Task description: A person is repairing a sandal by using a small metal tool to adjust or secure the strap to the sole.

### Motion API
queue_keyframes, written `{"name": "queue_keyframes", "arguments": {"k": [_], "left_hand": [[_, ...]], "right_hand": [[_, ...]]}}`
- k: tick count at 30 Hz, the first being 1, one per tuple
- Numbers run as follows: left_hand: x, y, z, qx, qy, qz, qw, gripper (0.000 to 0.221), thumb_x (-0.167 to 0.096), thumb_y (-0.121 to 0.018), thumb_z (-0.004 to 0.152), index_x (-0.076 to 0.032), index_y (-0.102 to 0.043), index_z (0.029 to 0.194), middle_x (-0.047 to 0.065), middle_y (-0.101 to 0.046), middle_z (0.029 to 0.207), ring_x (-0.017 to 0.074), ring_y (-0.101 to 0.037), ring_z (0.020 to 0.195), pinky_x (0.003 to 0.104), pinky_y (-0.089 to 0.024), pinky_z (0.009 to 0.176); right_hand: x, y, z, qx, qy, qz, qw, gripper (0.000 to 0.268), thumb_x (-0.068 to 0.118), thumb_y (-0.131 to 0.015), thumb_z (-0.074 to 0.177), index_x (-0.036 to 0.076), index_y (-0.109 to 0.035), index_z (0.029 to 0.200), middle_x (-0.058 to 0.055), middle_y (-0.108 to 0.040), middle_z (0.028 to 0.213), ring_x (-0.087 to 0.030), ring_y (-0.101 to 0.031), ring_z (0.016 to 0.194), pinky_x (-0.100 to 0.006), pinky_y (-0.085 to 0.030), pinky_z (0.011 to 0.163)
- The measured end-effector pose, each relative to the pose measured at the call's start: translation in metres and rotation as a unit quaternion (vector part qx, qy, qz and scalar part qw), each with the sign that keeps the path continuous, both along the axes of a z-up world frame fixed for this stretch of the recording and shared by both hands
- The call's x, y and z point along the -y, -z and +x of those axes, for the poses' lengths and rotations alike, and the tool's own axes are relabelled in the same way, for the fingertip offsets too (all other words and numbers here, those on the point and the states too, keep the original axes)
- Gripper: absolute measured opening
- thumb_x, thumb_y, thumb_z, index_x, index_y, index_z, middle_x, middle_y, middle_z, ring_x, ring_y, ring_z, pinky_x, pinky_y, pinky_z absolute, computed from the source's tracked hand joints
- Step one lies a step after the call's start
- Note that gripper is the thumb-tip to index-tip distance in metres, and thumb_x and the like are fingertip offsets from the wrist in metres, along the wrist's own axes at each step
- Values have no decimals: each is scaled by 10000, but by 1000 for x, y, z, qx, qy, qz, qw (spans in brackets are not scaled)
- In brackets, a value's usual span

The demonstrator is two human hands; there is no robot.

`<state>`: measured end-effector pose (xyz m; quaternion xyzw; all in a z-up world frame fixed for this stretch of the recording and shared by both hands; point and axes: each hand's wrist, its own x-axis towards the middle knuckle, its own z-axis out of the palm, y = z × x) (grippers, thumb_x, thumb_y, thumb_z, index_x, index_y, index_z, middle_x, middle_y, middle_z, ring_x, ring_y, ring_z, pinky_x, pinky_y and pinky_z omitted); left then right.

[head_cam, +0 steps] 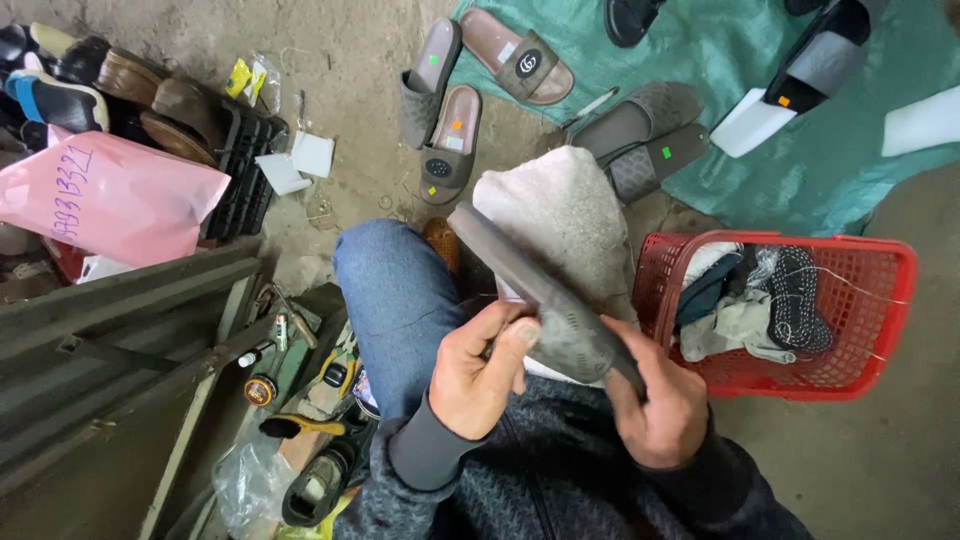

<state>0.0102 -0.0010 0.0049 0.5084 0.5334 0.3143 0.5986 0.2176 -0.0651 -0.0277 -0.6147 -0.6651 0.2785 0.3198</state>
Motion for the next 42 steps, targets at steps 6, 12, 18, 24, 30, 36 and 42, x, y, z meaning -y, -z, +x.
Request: {"name": "queue_keyframes", "arguments": {"k": [6,12,18,24,30,36,42], "left_hand": [[1,-16,-22,18,-89,59,994,187,-144,-637,1004,-46,-721,868,68,-749,884,91,-543,482,223,-470,472],[1,15,-29,-109,-151,151,971,490,-73,-760,919,18,-592,1370,217,-597,1261,197,-686,733,384,-616,696],[14,45,-25,-9,-63,17,998,515,-93,-757,920,30,-586,1390,218,-769,1038,249,-746,918,434,-622,822],[19,-5,-70,-77,114,3,990,226,-256,-666,970,-56,-767,993,24,-821,935,93,-728,819,284,-608,744],[43,-50,-143,-115,68,73,988,126,-189,-758,857,-96,-729,778,23,-748,738,136,-681,628,268,-520,645],[60,-79,-161,195,-80,135,968,207,-184,-609,1045,10,-621,975,64,-453,642,162,-365,556,334,-344,495],[93,-58,-197,155,-153,167,962,156,-179,-620,1032,-26,-610,1004,16,-459,628,86,-409,516,266,-357,511]], "right_hand": [[7,9,42,-130,111,-190,967,605,486,-504,926,34,-666,1295,-118,-751,1184,-248,-700,1108,-350,-525,903],[18,76,76,-423,57,-171,888,366,159,-484,1024,-18,-692,1269,-170,-785,917,-186,-707,760,-404,-614,762],[26,131,91,-535,36,-178,825,403,135,-469,1010,-48,-621,1334,-238,-763,1083,-239,-751,898,-448,-621,802],[26,91,79,-363,142,-270,881,389,148,-514,970,10,-655,1306,-123,-709,1221,-257,-682,1086,-395,-548,896],[17,9,41,-148,121,-223,956,568,434,-553,866,36,-650,1260,-94,-743,1075,-215,-682,969,-345,-549,807],[14,-34,-27,-56,60,-209,974,504,319,-633,829,180,-654,1312,-60,-809,807,-196,-760,564,-332,-586,563],[12,-35,-57,-76,-68,-185,977,663,465,-743,840,151,-574,1399,-57,-691,1362,-271,-712,1184,-354,-690,778]]}}
